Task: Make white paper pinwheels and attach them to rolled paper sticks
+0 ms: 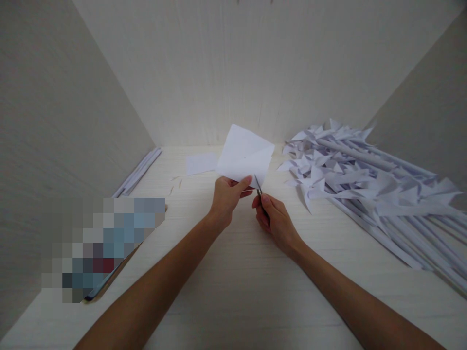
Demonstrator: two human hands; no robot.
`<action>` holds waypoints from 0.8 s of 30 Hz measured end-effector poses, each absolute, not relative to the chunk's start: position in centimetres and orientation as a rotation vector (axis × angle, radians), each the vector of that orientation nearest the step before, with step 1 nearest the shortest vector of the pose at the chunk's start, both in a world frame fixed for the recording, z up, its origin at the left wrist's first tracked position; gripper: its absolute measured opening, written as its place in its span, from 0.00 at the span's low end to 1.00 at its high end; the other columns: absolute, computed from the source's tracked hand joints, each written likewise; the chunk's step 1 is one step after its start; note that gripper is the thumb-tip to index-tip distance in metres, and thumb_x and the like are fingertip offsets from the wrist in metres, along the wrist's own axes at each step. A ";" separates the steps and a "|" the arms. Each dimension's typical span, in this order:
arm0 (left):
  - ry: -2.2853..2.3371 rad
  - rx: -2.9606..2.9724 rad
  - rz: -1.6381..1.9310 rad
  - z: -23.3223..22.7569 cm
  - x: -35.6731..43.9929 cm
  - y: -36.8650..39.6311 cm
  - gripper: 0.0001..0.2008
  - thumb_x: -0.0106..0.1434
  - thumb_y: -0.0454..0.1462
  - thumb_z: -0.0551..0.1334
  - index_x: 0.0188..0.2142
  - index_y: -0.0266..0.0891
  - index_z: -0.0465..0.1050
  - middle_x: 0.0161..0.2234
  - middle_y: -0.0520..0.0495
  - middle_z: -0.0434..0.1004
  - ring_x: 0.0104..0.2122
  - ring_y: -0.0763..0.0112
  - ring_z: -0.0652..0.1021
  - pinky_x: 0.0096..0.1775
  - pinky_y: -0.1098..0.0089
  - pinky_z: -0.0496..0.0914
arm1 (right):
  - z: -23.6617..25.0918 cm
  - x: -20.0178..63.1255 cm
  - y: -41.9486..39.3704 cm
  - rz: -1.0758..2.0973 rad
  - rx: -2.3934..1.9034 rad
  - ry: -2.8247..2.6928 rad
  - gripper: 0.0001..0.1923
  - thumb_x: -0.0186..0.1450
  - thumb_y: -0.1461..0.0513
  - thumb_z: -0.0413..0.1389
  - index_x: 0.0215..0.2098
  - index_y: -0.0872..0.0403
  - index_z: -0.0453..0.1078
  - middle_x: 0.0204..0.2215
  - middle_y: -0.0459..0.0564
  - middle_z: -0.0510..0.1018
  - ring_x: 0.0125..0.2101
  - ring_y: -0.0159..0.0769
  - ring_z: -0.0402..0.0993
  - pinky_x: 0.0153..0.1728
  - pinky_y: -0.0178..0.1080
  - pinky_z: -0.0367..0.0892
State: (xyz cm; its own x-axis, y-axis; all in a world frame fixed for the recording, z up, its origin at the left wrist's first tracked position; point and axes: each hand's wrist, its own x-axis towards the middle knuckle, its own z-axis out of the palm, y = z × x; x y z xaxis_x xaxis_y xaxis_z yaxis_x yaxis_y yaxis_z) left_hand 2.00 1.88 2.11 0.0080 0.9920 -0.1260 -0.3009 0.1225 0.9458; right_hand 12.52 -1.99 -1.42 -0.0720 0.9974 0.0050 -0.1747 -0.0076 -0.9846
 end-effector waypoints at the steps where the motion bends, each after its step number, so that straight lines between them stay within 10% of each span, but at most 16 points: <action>1: 1.046 0.892 1.250 2.1 2.0 1.9 0.05 0.47 0.34 0.66 0.25 0.33 0.74 0.23 0.50 0.76 0.23 0.75 0.75 0.31 0.72 0.70 | -1.4 12.5 -2.0 1.340 -1.044 -1.130 0.18 0.59 0.48 0.48 0.24 0.54 0.61 0.09 0.35 0.54 0.10 0.22 0.44 0.11 0.30 0.39; 24: 1.021 0.878 1.226 1.6 2.3 1.7 0.05 0.44 0.33 0.66 0.22 0.32 0.73 0.20 0.51 0.75 0.20 0.77 0.74 0.29 0.73 0.71 | -1.7 12.6 -1.9 1.300 -1.067 -1.140 0.17 0.60 0.51 0.47 0.22 0.54 0.59 0.08 0.34 0.52 0.09 0.21 0.44 0.10 0.29 0.41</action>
